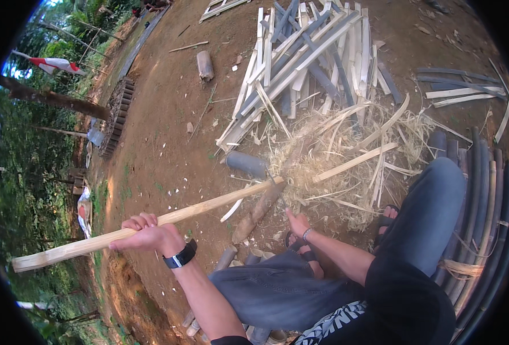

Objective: The person shaves a long bamboo strip using a machete while sitting on a bench, creating thin wood shavings and smoothing the surface.

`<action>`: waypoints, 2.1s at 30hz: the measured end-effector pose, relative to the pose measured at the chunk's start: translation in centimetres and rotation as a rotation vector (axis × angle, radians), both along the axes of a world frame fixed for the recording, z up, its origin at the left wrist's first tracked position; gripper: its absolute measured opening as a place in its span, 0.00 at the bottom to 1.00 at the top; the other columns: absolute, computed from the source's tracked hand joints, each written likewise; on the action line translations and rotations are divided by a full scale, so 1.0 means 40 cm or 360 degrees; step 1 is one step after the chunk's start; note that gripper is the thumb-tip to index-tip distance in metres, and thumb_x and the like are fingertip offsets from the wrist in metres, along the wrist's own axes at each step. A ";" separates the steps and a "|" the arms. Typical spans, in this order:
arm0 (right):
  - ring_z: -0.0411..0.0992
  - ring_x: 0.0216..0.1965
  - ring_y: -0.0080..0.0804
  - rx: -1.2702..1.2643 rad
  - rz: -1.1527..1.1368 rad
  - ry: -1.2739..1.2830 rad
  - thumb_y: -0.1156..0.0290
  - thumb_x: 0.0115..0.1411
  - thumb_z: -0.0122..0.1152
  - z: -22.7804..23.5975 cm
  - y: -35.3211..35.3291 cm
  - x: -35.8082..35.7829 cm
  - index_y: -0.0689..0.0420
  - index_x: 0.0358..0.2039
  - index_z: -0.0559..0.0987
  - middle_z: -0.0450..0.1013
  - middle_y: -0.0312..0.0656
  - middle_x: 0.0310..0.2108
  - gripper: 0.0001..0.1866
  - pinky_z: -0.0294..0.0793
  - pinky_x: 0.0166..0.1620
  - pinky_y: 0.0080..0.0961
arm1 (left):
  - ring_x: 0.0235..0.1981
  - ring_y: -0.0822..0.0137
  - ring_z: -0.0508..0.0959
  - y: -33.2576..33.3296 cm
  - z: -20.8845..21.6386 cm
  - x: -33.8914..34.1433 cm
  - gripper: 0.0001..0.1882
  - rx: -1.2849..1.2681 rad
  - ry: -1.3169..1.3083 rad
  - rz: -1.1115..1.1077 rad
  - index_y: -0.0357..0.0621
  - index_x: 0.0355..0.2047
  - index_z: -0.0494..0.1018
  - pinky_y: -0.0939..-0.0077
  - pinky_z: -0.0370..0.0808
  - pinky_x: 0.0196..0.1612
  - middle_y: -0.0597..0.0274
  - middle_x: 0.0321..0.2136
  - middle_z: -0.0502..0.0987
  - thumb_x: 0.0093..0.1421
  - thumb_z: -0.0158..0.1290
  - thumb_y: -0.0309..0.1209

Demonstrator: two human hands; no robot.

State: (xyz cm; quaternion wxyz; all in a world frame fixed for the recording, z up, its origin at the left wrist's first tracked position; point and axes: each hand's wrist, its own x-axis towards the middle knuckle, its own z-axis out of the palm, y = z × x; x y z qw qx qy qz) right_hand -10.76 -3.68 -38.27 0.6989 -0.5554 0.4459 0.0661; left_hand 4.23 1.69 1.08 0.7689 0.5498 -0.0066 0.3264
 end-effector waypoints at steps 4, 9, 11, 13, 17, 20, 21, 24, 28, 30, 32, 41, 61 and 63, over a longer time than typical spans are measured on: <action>0.66 0.11 0.31 0.0374 0.0058 -0.0385 0.36 0.59 0.41 0.155 0.062 0.017 0.60 0.08 0.70 0.64 0.41 0.08 0.39 0.63 0.16 0.31 | 0.10 0.75 0.48 0.023 -0.017 0.001 0.34 0.0043 -0.0023 0.0020 0.53 0.16 0.48 0.82 0.44 0.14 0.71 0.10 0.47 0.58 0.23 0.70; 0.67 0.12 0.38 0.0078 -0.0023 -0.0035 0.32 0.55 0.44 0.002 0.004 0.012 0.65 0.09 0.70 0.66 0.45 0.09 0.42 0.68 0.22 0.39 | 0.10 0.76 0.47 0.002 -0.014 -0.005 0.34 0.0018 -0.0034 -0.0036 0.53 0.16 0.48 0.82 0.43 0.14 0.71 0.10 0.47 0.58 0.23 0.70; 0.68 0.13 0.39 0.0218 -0.0047 -0.0010 0.32 0.55 0.44 0.015 0.013 0.014 0.65 0.09 0.71 0.66 0.45 0.09 0.43 0.69 0.23 0.39 | 0.10 0.75 0.47 0.014 -0.008 -0.006 0.34 0.0040 -0.0038 -0.0009 0.53 0.16 0.48 0.82 0.44 0.15 0.71 0.10 0.47 0.57 0.22 0.70; 0.69 0.13 0.38 0.0400 -0.0146 -0.0026 0.31 0.54 0.44 0.021 0.051 0.021 0.64 0.09 0.71 0.66 0.45 0.09 0.43 0.70 0.24 0.39 | 0.11 0.75 0.47 0.014 -0.014 -0.004 0.34 0.0041 -0.0027 -0.0036 0.52 0.16 0.48 0.82 0.44 0.15 0.71 0.10 0.47 0.58 0.22 0.70; 0.68 0.11 0.35 -0.0411 0.0082 -0.0179 0.30 0.55 0.41 -0.043 0.071 0.004 0.65 0.09 0.69 0.66 0.45 0.09 0.44 0.66 0.19 0.35 | 0.11 0.75 0.47 -0.006 -0.009 -0.005 0.34 0.0034 -0.0005 -0.0043 0.52 0.16 0.48 0.82 0.44 0.16 0.71 0.10 0.47 0.58 0.21 0.70; 0.68 0.11 0.35 0.0171 -0.0069 0.0031 0.31 0.55 0.42 -0.065 0.001 -0.006 0.66 0.10 0.69 0.66 0.46 0.09 0.44 0.65 0.17 0.35 | 0.11 0.75 0.47 0.010 -0.006 -0.010 0.34 0.0036 -0.0009 -0.0013 0.52 0.16 0.48 0.82 0.44 0.16 0.71 0.10 0.47 0.59 0.21 0.69; 0.68 0.11 0.34 0.0146 0.0044 0.0074 0.32 0.55 0.43 -0.058 -0.021 -0.007 0.64 0.09 0.68 0.65 0.45 0.09 0.42 0.66 0.18 0.34 | 0.11 0.75 0.47 0.009 -0.007 -0.010 0.34 0.0043 -0.0014 -0.0006 0.52 0.16 0.48 0.82 0.44 0.15 0.71 0.10 0.47 0.59 0.21 0.69; 0.67 0.11 0.33 0.0279 -0.0090 -0.0001 0.33 0.56 0.44 -0.008 0.036 0.000 0.62 0.08 0.67 0.65 0.44 0.08 0.41 0.66 0.18 0.34 | 0.11 0.75 0.47 0.010 -0.012 -0.011 0.34 0.0065 -0.0022 0.0003 0.53 0.16 0.47 0.82 0.44 0.15 0.71 0.10 0.48 0.59 0.21 0.69; 0.63 0.08 0.28 0.0073 -0.0019 0.0120 0.33 0.57 0.42 -0.055 0.021 -0.047 0.57 0.06 0.67 0.62 0.37 0.06 0.40 0.62 0.15 0.29 | 0.11 0.75 0.47 0.016 -0.016 -0.004 0.34 0.0077 -0.0022 -0.0004 0.53 0.15 0.47 0.82 0.44 0.15 0.71 0.10 0.47 0.58 0.21 0.69; 0.71 0.13 0.35 -0.0032 0.0098 0.0215 0.30 0.54 0.43 -0.072 -0.041 -0.059 0.65 0.08 0.71 0.67 0.46 0.09 0.44 0.70 0.22 0.34 | 0.11 0.75 0.47 0.014 -0.011 -0.006 0.34 0.0069 -0.0025 0.0002 0.53 0.15 0.47 0.82 0.44 0.15 0.71 0.10 0.47 0.58 0.21 0.70; 0.71 0.13 0.36 0.0168 0.0048 0.0161 0.30 0.54 0.42 -0.063 -0.006 -0.044 0.66 0.08 0.71 0.68 0.47 0.09 0.45 0.70 0.23 0.35 | 0.10 0.75 0.47 0.019 -0.013 -0.007 0.34 0.0066 -0.0022 0.0018 0.53 0.15 0.47 0.82 0.44 0.15 0.71 0.10 0.47 0.58 0.20 0.70; 0.67 0.10 0.34 0.0258 -0.0038 -0.0006 0.31 0.56 0.40 -0.008 0.032 -0.036 0.62 0.06 0.68 0.65 0.44 0.08 0.44 0.67 0.18 0.33 | 0.10 0.75 0.47 0.018 -0.011 -0.001 0.34 -0.0031 -0.0005 0.0004 0.53 0.15 0.48 0.82 0.44 0.15 0.72 0.10 0.47 0.58 0.21 0.70; 0.67 0.14 0.39 0.0180 0.0180 -0.0787 0.37 0.60 0.40 0.330 0.149 0.035 0.67 0.09 0.69 0.65 0.53 0.10 0.42 0.64 0.25 0.43 | 0.10 0.74 0.46 0.067 -0.023 0.012 0.33 -0.0053 0.0061 0.0009 0.54 0.15 0.47 0.81 0.44 0.15 0.72 0.09 0.46 0.59 0.19 0.68; 0.62 0.10 0.31 -0.0590 0.0234 -0.0757 0.44 0.64 0.40 0.297 0.160 0.030 0.63 0.10 0.67 0.63 0.41 0.10 0.36 0.62 0.19 0.34 | 0.10 0.75 0.48 0.068 -0.027 0.012 0.34 -0.0085 0.0045 0.0017 0.53 0.15 0.49 0.81 0.44 0.14 0.72 0.10 0.47 0.58 0.22 0.69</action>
